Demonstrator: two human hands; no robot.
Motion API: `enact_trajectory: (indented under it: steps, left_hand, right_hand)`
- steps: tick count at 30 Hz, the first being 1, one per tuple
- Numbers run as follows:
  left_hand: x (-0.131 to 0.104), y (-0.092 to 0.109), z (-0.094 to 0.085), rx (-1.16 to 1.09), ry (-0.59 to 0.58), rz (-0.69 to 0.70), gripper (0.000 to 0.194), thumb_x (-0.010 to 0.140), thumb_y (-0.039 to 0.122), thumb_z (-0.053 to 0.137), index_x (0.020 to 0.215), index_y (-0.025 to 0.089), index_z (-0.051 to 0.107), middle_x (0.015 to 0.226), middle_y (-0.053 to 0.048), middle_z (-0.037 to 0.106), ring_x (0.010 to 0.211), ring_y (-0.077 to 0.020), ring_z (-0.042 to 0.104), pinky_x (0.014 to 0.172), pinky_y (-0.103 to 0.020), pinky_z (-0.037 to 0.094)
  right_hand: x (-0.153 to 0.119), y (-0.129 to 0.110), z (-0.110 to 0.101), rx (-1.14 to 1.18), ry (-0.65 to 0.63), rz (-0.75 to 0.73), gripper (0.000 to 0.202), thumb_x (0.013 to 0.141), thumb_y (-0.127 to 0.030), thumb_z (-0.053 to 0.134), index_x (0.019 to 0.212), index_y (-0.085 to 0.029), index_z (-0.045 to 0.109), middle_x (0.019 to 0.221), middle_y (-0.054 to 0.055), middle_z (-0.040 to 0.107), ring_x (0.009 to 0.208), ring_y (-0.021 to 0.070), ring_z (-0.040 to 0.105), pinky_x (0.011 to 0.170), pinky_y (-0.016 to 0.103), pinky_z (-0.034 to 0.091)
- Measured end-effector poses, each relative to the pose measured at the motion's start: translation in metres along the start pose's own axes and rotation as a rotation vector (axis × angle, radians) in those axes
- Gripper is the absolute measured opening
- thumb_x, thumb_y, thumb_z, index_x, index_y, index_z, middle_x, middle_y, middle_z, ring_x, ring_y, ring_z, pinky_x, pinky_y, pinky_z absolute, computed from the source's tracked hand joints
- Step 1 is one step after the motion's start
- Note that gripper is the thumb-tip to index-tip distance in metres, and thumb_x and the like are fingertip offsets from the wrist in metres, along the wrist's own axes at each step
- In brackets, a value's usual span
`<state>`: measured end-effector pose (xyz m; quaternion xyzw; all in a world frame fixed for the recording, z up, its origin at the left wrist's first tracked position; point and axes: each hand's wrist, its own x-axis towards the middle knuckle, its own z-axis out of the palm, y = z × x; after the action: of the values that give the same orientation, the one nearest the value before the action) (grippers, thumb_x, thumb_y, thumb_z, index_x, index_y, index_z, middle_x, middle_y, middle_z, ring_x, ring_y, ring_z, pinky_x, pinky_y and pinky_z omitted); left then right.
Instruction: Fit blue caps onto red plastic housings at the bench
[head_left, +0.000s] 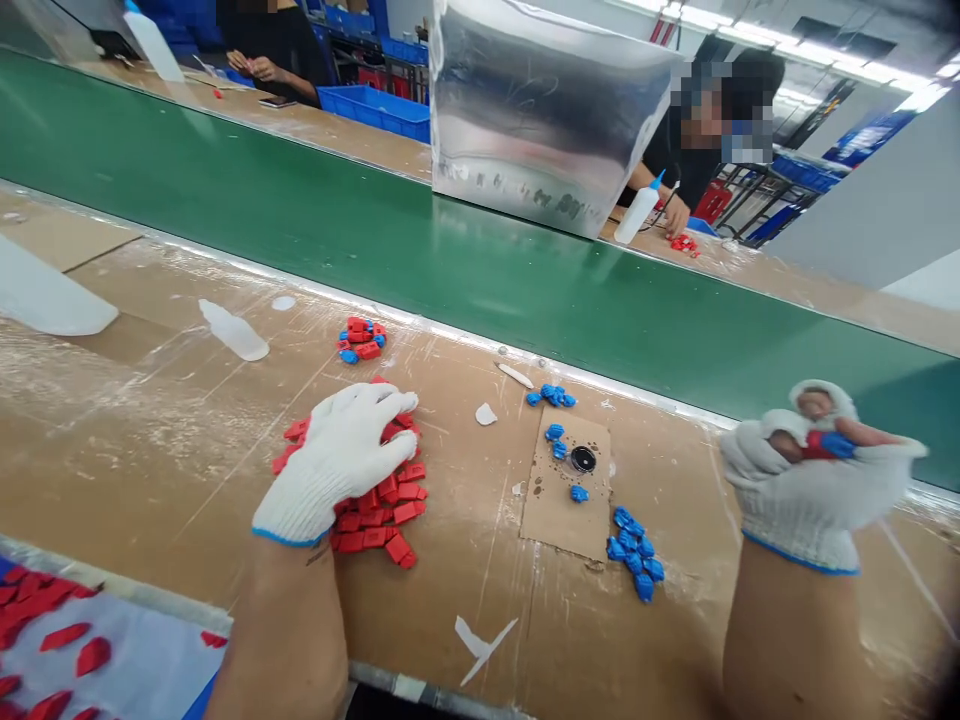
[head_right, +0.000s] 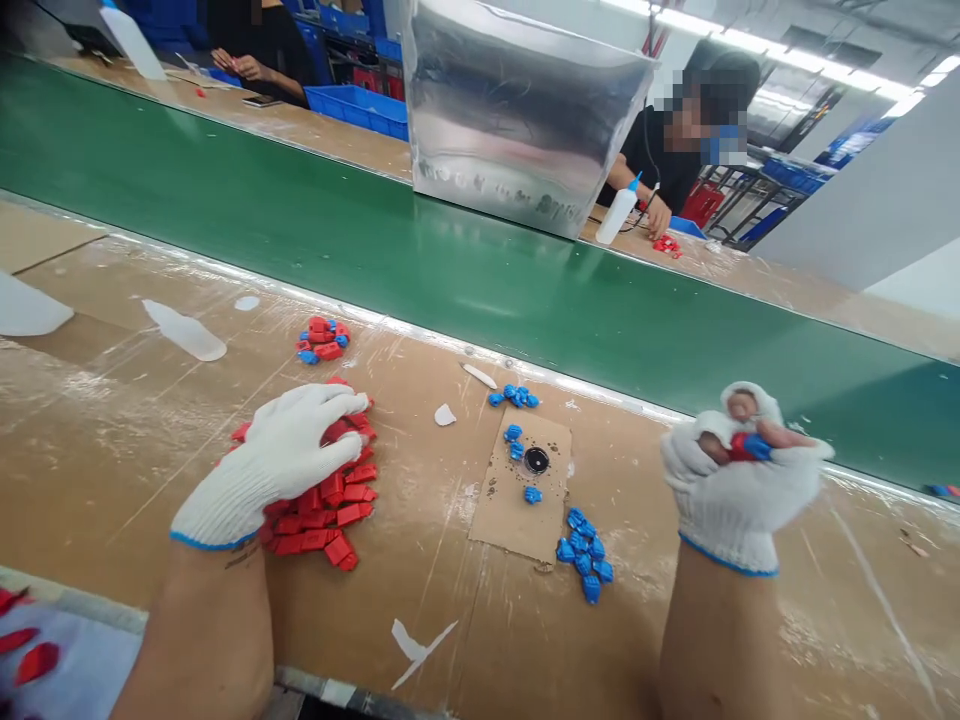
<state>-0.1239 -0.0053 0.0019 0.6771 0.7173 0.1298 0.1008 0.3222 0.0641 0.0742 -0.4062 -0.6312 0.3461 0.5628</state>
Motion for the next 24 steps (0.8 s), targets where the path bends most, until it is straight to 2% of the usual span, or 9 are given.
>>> enact_trajectory:
  steps: [2, 4, 7, 9, 11, 14, 18, 21, 24]
  left_hand:
    - [-0.002, -0.003, -0.001, 0.041, -0.033, 0.038, 0.046, 0.087, 0.038, 0.059, 0.128, 0.028, 0.078, 0.146, -0.012, 0.074, 0.139, -0.0391, 0.063, 0.114, -0.052, 0.047]
    - [-0.002, -0.01, 0.0, 0.082, -0.058, 0.052, 0.047, 0.09, 0.037, 0.054, 0.128, 0.024, 0.079, 0.147, -0.014, 0.074, 0.139, -0.0404, 0.064, 0.112, -0.053, 0.048]
    - [0.001, -0.022, 0.007, 0.122, -0.048, 0.035, 0.046, 0.09, 0.038, 0.05, 0.118, 0.022, 0.082, 0.144, -0.014, 0.076, 0.131, -0.0403, 0.069, 0.105, -0.052, 0.052]
    - [0.005, -0.026, 0.012, 0.131, -0.057, 0.012, 0.046, 0.088, 0.039, 0.05, 0.114, 0.024, 0.084, 0.141, -0.011, 0.078, 0.127, -0.0386, 0.072, 0.101, -0.049, 0.052]
    - [0.007, -0.025, 0.013, 0.142, -0.054, 0.001, 0.045, 0.088, 0.04, 0.049, 0.112, 0.026, 0.084, 0.138, -0.008, 0.08, 0.126, -0.0368, 0.072, 0.099, -0.046, 0.053]
    - [0.008, -0.014, 0.008, 0.19, -0.073, -0.028, 0.044, 0.092, 0.038, 0.045, 0.11, 0.029, 0.085, 0.138, -0.006, 0.08, 0.124, -0.0353, 0.073, 0.096, -0.045, 0.053]
    - [0.01, 0.005, 0.0, 0.221, -0.184, -0.017, 0.051, 0.099, 0.034, 0.036, 0.107, 0.025, 0.085, 0.132, -0.01, 0.08, 0.117, -0.0366, 0.074, 0.091, -0.046, 0.053]
    - [0.011, 0.009, -0.002, 0.221, -0.187, -0.029, 0.057, 0.101, 0.034, 0.033, 0.128, 0.021, 0.081, 0.136, -0.015, 0.077, 0.123, -0.039, 0.072, 0.096, -0.049, 0.053]
    - [0.01, 0.006, -0.003, 0.233, -0.208, -0.097, 0.061, 0.1, 0.037, 0.038, 0.149, 0.019, 0.069, 0.156, -0.016, 0.066, 0.138, -0.0411, 0.065, 0.106, -0.053, 0.051]
  right_hand:
    - [0.003, 0.002, 0.004, 0.25, 0.14, 0.183, 0.032, 0.084, -0.059, 0.078, 0.073, -0.032, 0.064, 0.048, -0.007, 0.029, 0.033, 0.0091, 0.023, 0.036, 0.038, 0.013]
    - [0.004, 0.004, 0.006, 0.388, 0.263, 0.254, 0.038, 0.077, -0.057, 0.082, 0.073, -0.03, 0.055, 0.051, -0.01, 0.03, 0.036, 0.0088, 0.015, 0.034, 0.031, 0.014]
    - [0.003, 0.008, 0.002, 0.393, 0.238, 0.288, 0.046, 0.08, -0.065, 0.078, 0.075, -0.029, 0.049, 0.051, -0.012, 0.027, 0.039, 0.0086, 0.009, 0.034, 0.026, 0.016]
    - [0.003, 0.013, -0.005, 0.354, 0.209, 0.295, 0.044, 0.079, -0.061, 0.077, 0.076, -0.029, 0.046, 0.051, -0.013, 0.024, 0.04, 0.0086, 0.007, 0.035, 0.025, 0.016]
    - [0.007, 0.021, -0.014, 0.235, 0.248, 0.284, 0.039, 0.078, -0.057, 0.07, 0.076, -0.029, 0.042, 0.051, -0.012, 0.022, 0.041, 0.0097, 0.008, 0.036, 0.025, 0.018]
    - [0.024, 0.048, -0.02, -0.123, 0.345, 0.304, 0.039, 0.079, -0.065, 0.051, 0.073, -0.03, 0.035, 0.052, -0.011, 0.02, 0.043, 0.012, 0.013, 0.038, 0.026, 0.02]
    - [0.061, 0.101, -0.014, -0.423, 0.337, 0.337, 0.042, 0.084, -0.06, 0.054, 0.068, -0.028, 0.031, 0.056, -0.008, 0.026, 0.05, 0.0133, 0.031, 0.048, 0.025, 0.033]
    - [0.083, 0.132, -0.009, -0.649, 0.255, 0.352, 0.031, 0.088, -0.043, 0.057, 0.067, -0.026, 0.043, 0.063, -0.001, 0.044, 0.069, 0.0187, 0.052, 0.068, 0.029, 0.047]
    - [0.089, 0.15, -0.01, -0.863, 0.139, 0.379, 0.011, 0.087, -0.034, 0.065, 0.084, -0.024, 0.064, 0.081, 0.006, 0.064, 0.093, 0.0267, 0.063, 0.089, 0.035, 0.048]
